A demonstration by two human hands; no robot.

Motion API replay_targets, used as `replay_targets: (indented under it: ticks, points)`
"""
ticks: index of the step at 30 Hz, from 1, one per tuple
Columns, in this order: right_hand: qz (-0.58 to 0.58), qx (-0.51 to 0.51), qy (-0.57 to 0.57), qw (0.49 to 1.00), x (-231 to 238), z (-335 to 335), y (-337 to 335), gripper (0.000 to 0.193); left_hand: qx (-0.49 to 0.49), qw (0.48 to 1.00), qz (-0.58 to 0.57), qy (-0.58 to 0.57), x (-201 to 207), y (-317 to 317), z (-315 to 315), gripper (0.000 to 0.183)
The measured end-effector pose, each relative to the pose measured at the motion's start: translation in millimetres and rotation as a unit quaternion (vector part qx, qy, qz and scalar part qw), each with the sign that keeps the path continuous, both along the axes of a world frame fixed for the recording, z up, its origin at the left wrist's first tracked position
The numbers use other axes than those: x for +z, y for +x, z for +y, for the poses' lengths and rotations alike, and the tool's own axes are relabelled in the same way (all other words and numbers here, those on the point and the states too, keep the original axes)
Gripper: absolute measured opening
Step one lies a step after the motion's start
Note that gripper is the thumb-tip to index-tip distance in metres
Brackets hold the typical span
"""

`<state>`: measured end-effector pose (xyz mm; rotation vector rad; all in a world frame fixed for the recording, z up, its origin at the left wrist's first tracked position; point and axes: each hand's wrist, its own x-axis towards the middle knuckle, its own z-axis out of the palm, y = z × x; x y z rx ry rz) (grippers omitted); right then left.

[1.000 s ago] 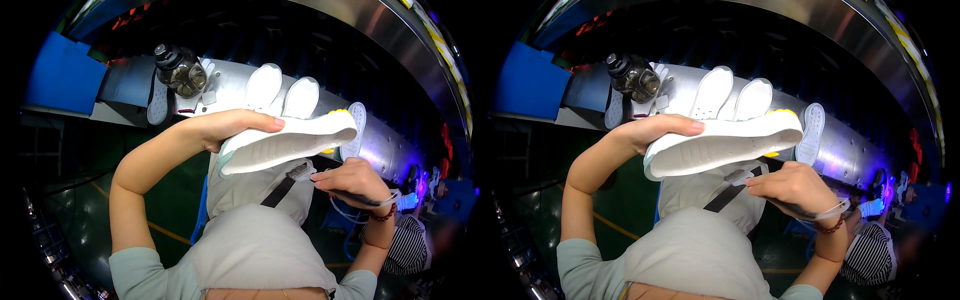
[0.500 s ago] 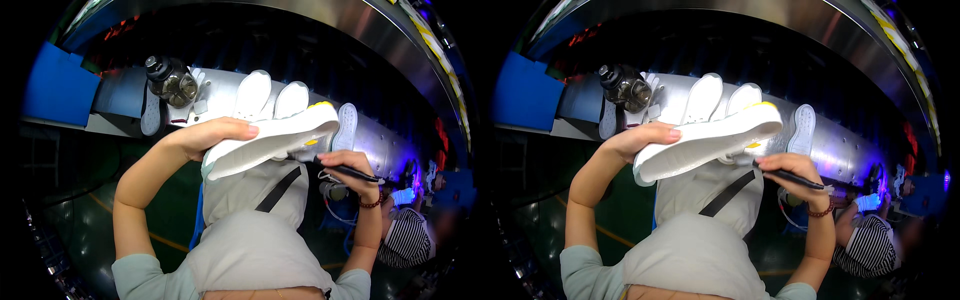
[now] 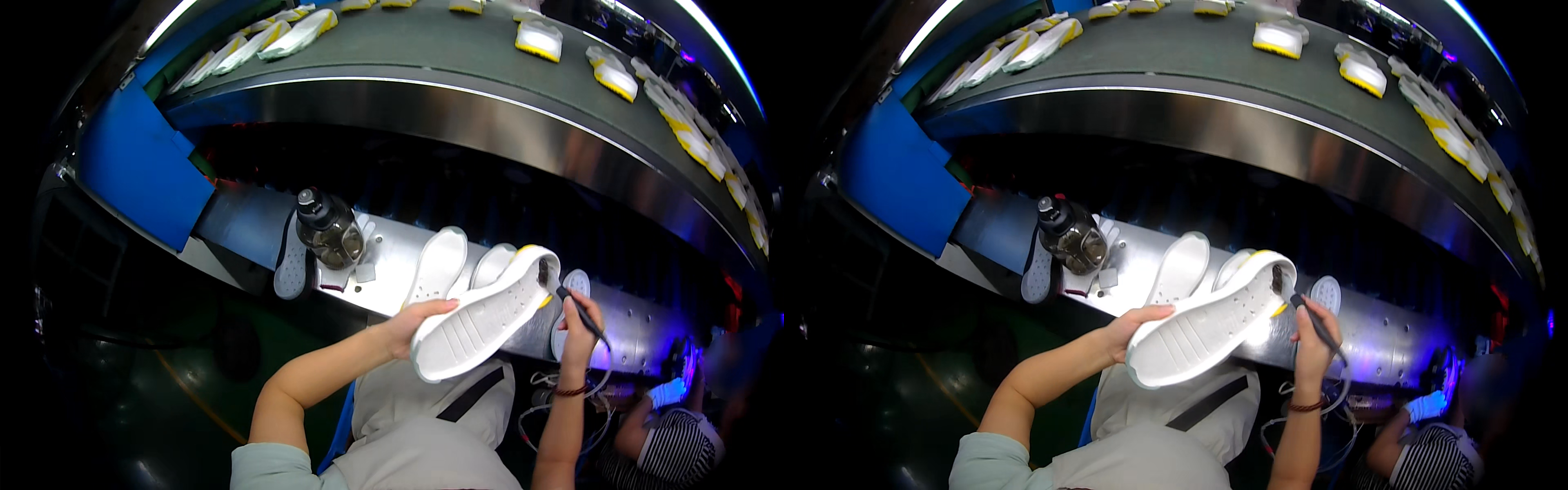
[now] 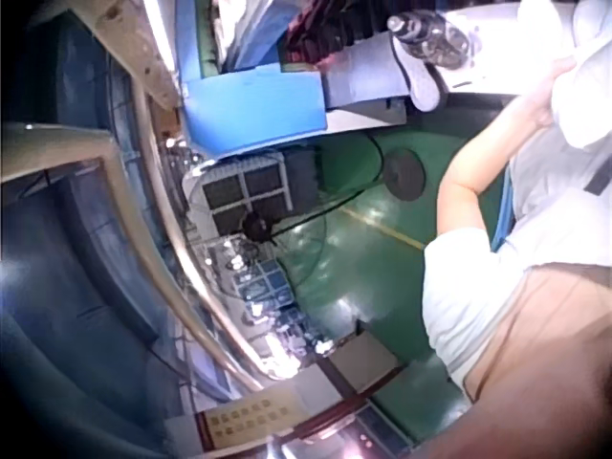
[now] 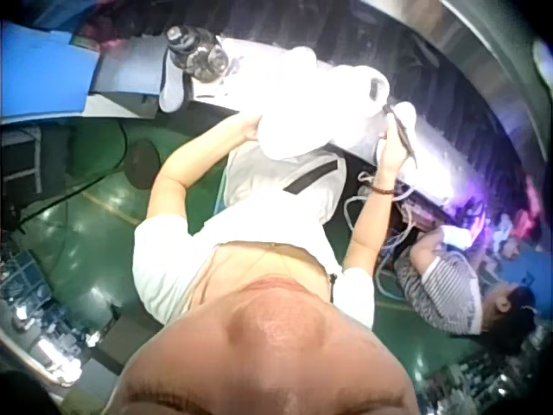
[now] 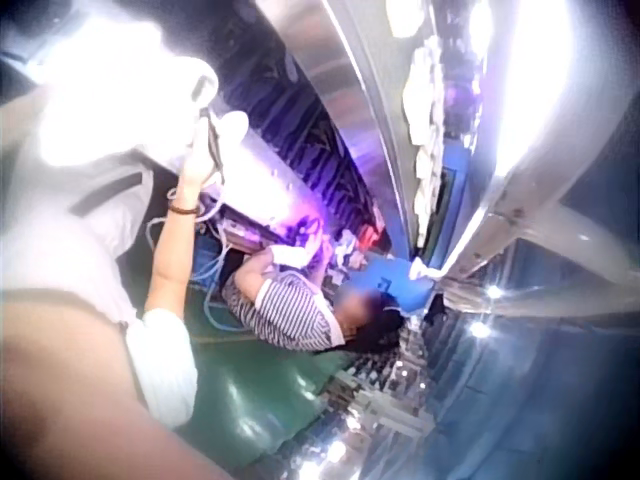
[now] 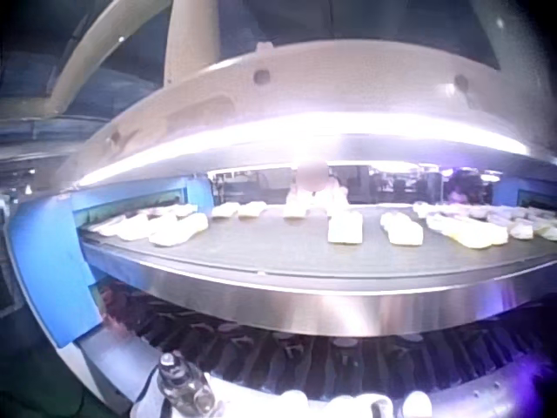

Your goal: The person repeatedly picks white and yellow slip-on shoes from a conveyor belt, brushes the soles and uppers with a small brush, and returns them to the belt. The task continues in a repetitive cycle with multiple shoes handled one at a time.

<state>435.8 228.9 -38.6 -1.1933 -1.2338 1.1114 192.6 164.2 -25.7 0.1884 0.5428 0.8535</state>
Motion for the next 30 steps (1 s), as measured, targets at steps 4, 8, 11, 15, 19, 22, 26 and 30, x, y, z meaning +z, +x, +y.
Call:
replay_targets:
  ticks: [4, 8, 11, 15, 19, 22, 26, 30]
  points:
    - [0.019, 0.017, -0.043, 0.999, 0.8, -36.8, -15.3, 0.020, 0.010, 0.998, 0.052, 0.017, 6.8, -0.9, 10.8, 0.044]
    - [0.241, 0.181, -0.001, 0.954, -1.5, -56.0, 13.4, 0.019, 0.078, 0.976, 0.066, 0.191, 52.6, -28.3, 22.0, 0.055]
    - [0.313, 0.077, -0.047, 0.945, -18.4, -51.3, 23.4, 0.020, 0.223, 0.941, 0.003, 0.253, 103.4, -42.2, 54.0, 0.055]
    - [0.325, 0.012, -0.095, 0.941, -29.1, -49.3, 24.3, 0.018, 0.253, 0.846, -0.151, 0.445, 134.6, -87.5, 143.7, 0.060]
    - [0.321, 0.010, -0.131, 0.938, -37.6, -51.5, 19.4, 0.018, 0.594, 0.781, -0.067, 0.182, 169.3, -89.0, 198.1, 0.065]
    - [0.313, -0.022, -0.143, 0.939, -45.2, -53.4, 26.7, 0.018, 0.530, 0.778, 0.142, 0.307, 169.8, -54.7, 220.9, 0.063]
    - [0.276, -0.032, -0.157, 0.948, -53.0, -53.0, 35.4, 0.016, 0.387, 0.721, 0.474, 0.325, 177.7, -5.9, 242.0, 0.056]
    - [0.258, -0.013, -0.158, 0.953, -53.6, -44.9, 32.4, 0.015, 0.337, 0.534, 0.682, 0.368, 173.4, 5.3, 294.1, 0.064]
